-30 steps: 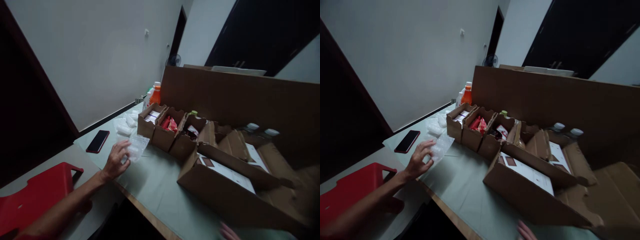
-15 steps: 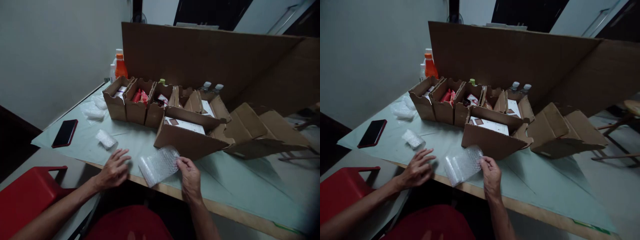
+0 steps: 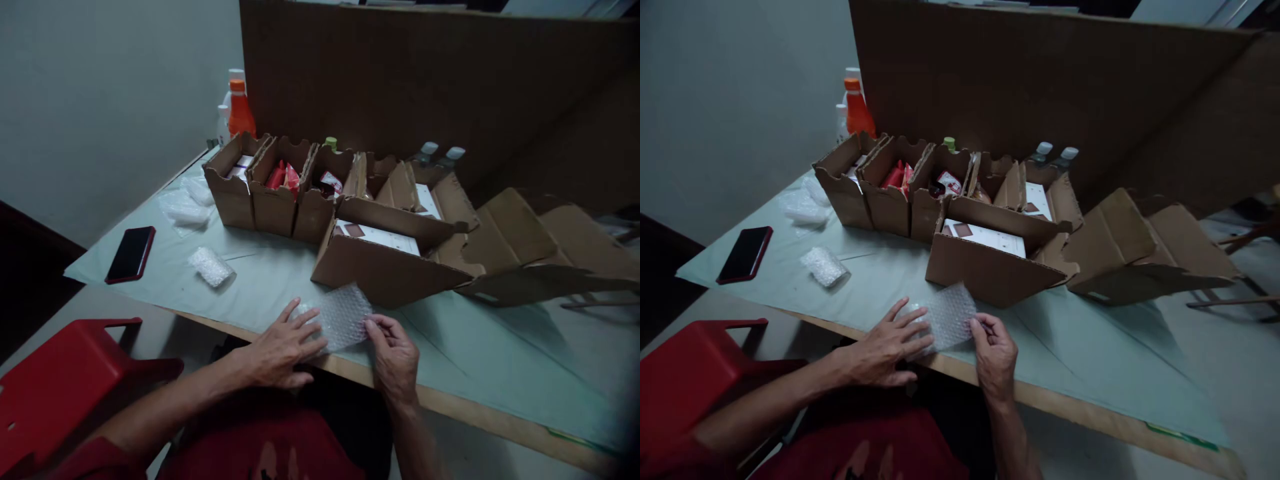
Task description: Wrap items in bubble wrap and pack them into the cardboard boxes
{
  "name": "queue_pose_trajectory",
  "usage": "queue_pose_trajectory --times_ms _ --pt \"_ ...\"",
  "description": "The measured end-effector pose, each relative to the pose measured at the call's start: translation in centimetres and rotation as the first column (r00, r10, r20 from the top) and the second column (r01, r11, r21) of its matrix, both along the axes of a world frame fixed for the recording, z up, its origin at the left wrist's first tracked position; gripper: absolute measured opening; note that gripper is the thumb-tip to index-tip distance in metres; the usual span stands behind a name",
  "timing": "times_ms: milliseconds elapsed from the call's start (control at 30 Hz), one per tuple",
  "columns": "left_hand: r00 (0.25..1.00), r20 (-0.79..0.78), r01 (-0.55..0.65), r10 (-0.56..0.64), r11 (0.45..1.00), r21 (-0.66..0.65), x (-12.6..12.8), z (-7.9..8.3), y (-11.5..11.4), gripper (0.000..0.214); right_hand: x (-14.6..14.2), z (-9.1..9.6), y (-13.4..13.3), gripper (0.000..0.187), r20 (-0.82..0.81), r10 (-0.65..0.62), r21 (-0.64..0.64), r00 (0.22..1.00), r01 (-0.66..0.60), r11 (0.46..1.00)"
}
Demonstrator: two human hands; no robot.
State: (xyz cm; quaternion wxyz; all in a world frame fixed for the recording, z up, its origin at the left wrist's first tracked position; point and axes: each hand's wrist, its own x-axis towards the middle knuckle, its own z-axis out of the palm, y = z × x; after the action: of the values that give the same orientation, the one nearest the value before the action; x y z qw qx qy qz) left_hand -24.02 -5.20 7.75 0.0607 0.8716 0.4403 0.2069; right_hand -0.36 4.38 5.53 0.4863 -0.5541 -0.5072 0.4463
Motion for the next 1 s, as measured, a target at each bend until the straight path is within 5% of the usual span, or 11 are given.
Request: queue_pose_trajectory --times_ms 67,167,433,733,800,900,1000 --pt "0.992 -0.111 0.058 -0.063 0.997 -0.047 -0.6 0.2 0.8 0.033 1.7 -0.3 0.7 0.041 0.001 -0.1 0.018 0.995 0.1 0.995" --pt "0.979 -0.205 -0.003 -0.001 1.0 -0.019 -2.4 0.4 1.2 0.01 4.0 -1.0 1.4 0.044 -0.014 -0.212 0.028 0.977 0.213 0.977" --pt "0.962 -0.189 -0.204 0.199 0.979 -0.011 -7.4 1.0 1.1 0.017 5.9 -2.2 0.4 0.045 0.055 -0.204 -0.019 0.978 0.205 0.979" --pt "0.94 0.112 -0.32 0.323 0.946 -0.045 -3.4 1.5 -0.4 0.02 7.1 -1.7 -0.5 0.048 0.279 -0.197 -0.02 0.94 0.211 0.977" --pt "0.88 0.091 -0.47 0.467 0.883 0.015 -5.1 1.0 -0.8 0.026 7.1 -1.8 -0.4 0.049 0.319 -0.209 -0.008 0.924 0.223 0.975" --pt "0.701 0.036 -0.712 0.712 0.696 0.093 -9.2 -0.4 -1.4 0.042 6.8 -2.1 -0.1 0.046 0.365 -0.216 0.018 0.906 0.225 0.974" --pt "0.559 0.003 -0.827 0.829 0.556 0.082 -12.7 -2.1 -1.5 0.051 6.6 -2.4 0.1 0.041 0.358 -0.224 0.029 0.907 0.229 0.973"
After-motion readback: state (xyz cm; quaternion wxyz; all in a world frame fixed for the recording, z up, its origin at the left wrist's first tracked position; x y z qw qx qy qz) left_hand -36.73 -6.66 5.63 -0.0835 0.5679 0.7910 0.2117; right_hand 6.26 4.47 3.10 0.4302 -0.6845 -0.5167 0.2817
